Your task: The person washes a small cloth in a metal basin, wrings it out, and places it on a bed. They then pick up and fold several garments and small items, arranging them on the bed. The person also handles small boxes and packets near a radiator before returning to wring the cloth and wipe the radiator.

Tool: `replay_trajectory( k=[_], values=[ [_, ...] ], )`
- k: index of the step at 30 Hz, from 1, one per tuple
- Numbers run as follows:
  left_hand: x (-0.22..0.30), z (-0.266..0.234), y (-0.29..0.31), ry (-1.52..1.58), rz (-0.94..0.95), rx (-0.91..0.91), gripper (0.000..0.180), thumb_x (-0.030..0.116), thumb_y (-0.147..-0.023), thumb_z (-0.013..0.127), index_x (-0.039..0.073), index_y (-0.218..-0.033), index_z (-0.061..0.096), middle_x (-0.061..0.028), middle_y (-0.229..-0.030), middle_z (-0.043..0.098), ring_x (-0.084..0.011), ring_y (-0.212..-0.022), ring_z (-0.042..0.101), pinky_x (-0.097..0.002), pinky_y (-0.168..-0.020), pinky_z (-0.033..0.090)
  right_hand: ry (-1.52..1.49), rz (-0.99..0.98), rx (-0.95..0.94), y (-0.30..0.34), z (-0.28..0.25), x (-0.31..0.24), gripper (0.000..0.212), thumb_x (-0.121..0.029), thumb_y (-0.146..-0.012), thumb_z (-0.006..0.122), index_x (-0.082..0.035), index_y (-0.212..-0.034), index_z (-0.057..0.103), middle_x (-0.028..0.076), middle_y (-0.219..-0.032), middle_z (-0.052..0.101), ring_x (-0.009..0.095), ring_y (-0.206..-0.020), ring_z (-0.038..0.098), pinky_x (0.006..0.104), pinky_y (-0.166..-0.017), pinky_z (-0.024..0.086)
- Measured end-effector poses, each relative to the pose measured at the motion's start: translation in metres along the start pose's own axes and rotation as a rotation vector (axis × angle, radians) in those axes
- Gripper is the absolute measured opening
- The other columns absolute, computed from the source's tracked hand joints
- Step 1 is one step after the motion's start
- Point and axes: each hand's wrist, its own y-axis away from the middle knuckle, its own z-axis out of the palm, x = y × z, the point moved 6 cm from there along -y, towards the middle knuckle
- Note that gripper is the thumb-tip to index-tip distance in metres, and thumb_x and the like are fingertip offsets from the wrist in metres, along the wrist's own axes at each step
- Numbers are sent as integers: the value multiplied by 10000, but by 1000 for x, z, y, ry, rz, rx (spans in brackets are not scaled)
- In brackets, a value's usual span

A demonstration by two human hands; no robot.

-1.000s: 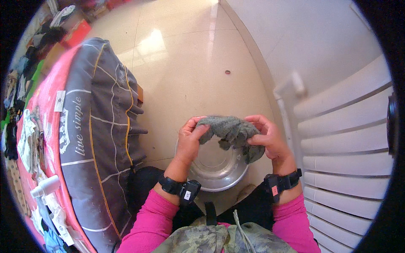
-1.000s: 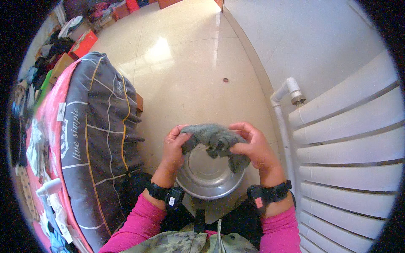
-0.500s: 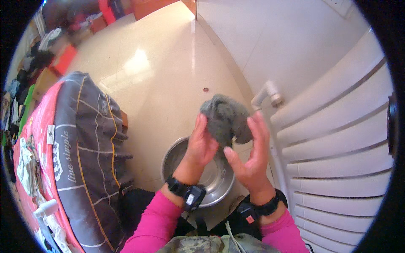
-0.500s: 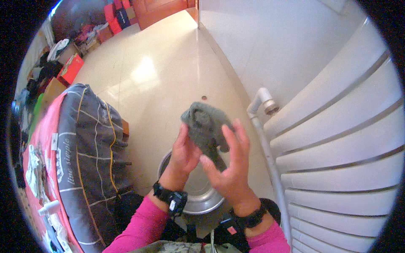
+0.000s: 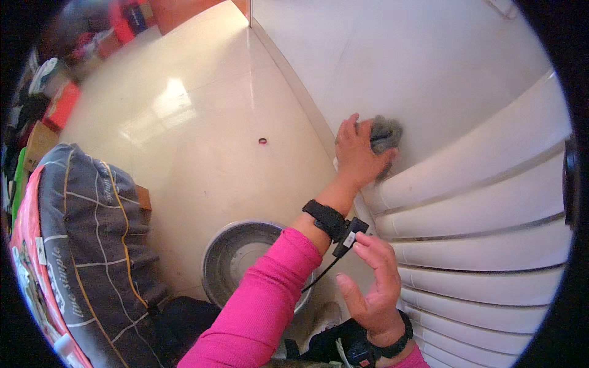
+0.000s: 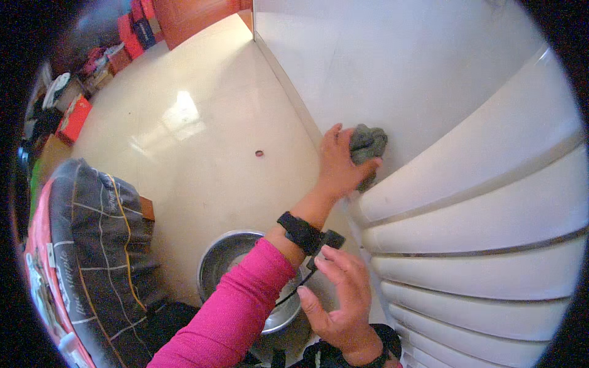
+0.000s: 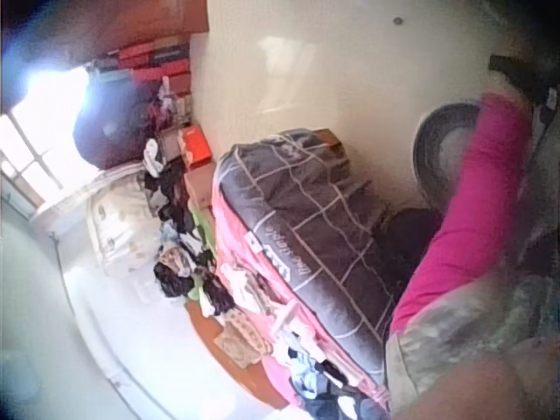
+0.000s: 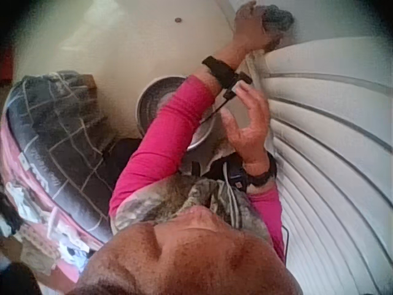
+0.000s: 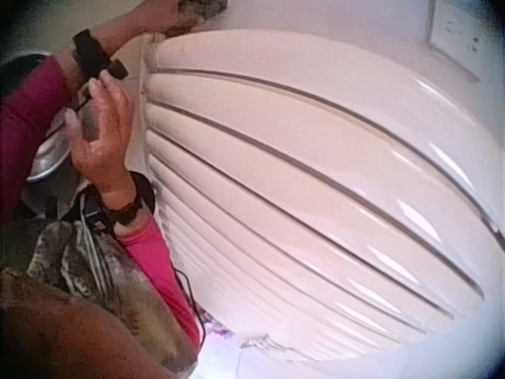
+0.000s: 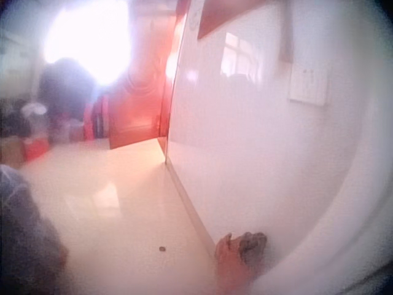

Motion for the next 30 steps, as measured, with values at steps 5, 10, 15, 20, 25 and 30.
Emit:
replay_trajectory(
  k=[5,10,15,20,25,30],
  values=[
    [-29,1,-12,220,-124,69,562,304,-709,731,31,-1121,462,-196,-1106,541,-349,-1018,525,-397,-883,423,-23,49,-24,1,-5,9,384,-136,-711,697,-16,-1054,571,161,-1104,576,330,-1003,546,413,-890,430],
    [-98,4,-6,512,-574,164,468,272,-747,696,7,-1073,490,-202,-1137,494,-370,-1064,474,-428,-894,396,-45,32,-70,4,-7,-2,387,-141,-741,667,0,-1080,542,184,-1069,594,312,-971,563,402,-877,432],
    [-82,4,25,727,-400,204,481,271,-748,696,12,-1093,483,-187,-1116,498,-359,-1046,479,-413,-888,405,-52,40,-118,5,-3,-12,375,-132,-740,675,1,-1066,547,175,-1034,608,314,-929,579,390,-836,455],
    [-4,-15,5,86,213,159,499,261,-704,719,25,-1088,505,-176,-1079,507,-344,-1024,486,-399,-877,417,-7,27,-151,4,5,-15,342,-130,-730,688,0,-1025,574,164,-1003,615,319,-919,583,384,-822,463],
    [-60,1,-24,422,-419,11,479,280,-726,698,4,-1075,517,-197,-1118,513,-345,-1049,490,-403,-883,409,-1,69,-154,9,-1,-16,338,-137,-734,690,-4,-1024,580,165,-1004,615,316,-928,585,383,-825,464],
    [-119,39,40,657,-683,266,558,286,-774,669,-40,-1155,425,-236,-1110,505,-378,-1058,485,-444,-911,377,-9,66,-173,15,-9,-20,347,-142,-730,696,-8,-1029,580,151,-1017,620,309,-939,587,386,-834,464]
  ],
)
